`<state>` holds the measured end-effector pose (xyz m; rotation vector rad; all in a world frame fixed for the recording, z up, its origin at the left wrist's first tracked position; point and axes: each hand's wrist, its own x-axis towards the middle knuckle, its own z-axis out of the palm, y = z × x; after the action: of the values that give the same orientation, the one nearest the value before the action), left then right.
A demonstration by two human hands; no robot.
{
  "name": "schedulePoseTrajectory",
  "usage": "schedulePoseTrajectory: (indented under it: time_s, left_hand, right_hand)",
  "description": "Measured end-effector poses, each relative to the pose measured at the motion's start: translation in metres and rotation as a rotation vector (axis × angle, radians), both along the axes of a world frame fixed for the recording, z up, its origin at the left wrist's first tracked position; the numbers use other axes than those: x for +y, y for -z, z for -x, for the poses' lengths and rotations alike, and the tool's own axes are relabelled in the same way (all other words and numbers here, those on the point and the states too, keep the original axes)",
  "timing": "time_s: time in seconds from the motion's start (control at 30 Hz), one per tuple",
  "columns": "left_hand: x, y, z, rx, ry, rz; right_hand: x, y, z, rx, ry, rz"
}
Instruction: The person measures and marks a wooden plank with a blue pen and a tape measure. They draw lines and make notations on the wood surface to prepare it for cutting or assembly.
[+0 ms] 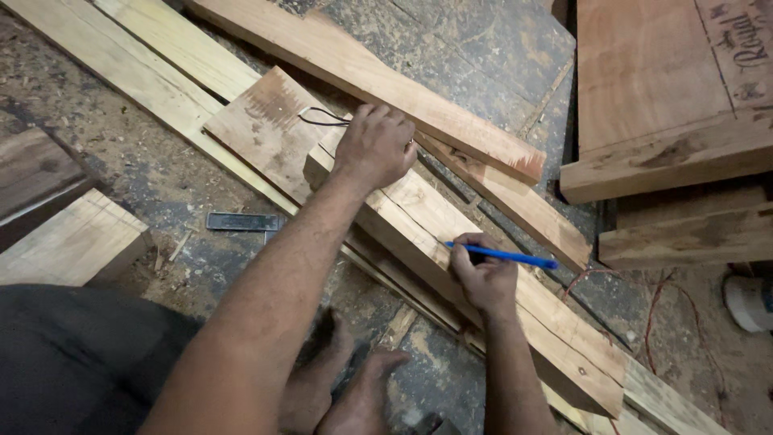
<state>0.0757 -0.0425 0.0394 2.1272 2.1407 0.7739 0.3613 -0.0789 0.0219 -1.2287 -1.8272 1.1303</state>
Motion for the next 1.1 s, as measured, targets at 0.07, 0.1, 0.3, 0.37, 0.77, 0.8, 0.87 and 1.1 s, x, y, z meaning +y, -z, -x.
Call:
schedulePoseTrajectory:
  time_s: [0.07,0.1,0.3,0.37,0.77,0.8,0.87,1.1]
  left_hand:
    - [0.003,0.002,0.0,0.009,0.013,-0.014]
    - [0.005,0.003,-0.001,0.015,0.021,-0.023]
    - [0.006,0.003,0.0,-0.004,0.032,0.071]
    - [0.005,0.0,0.0,0.003,0.032,0.049]
    - [0.004,-0.005,0.0,-0.005,0.007,0.027]
    - [0.004,-0.006,0.0,0.006,0.01,0.026]
    - [0.003,-0.008,-0.001,-0.001,0.015,0.049]
    - [0.005,-0.014,0.0,-0.064,-0.003,0.124]
  right_hand:
    - [0.0,0.0,-0.001,-0.058,-0.017,-0.032]
    - [0.001,-0.001,-0.002,-0.119,0.004,-0.034]
    - [0.001,0.002,-0.003,-0.022,-0.071,-0.05]
    - [0.002,0.004,-0.004,-0.003,-0.062,-0.012]
    - [0.006,0.005,-0.003,0.137,-0.006,0.061]
    - [0.007,0.008,-0.005,0.084,0.031,0.074]
    - [0.006,0.015,-0.008,-0.017,0.091,0.031]
    - [0.036,0.014,-0.013,0.382,0.234,0.311]
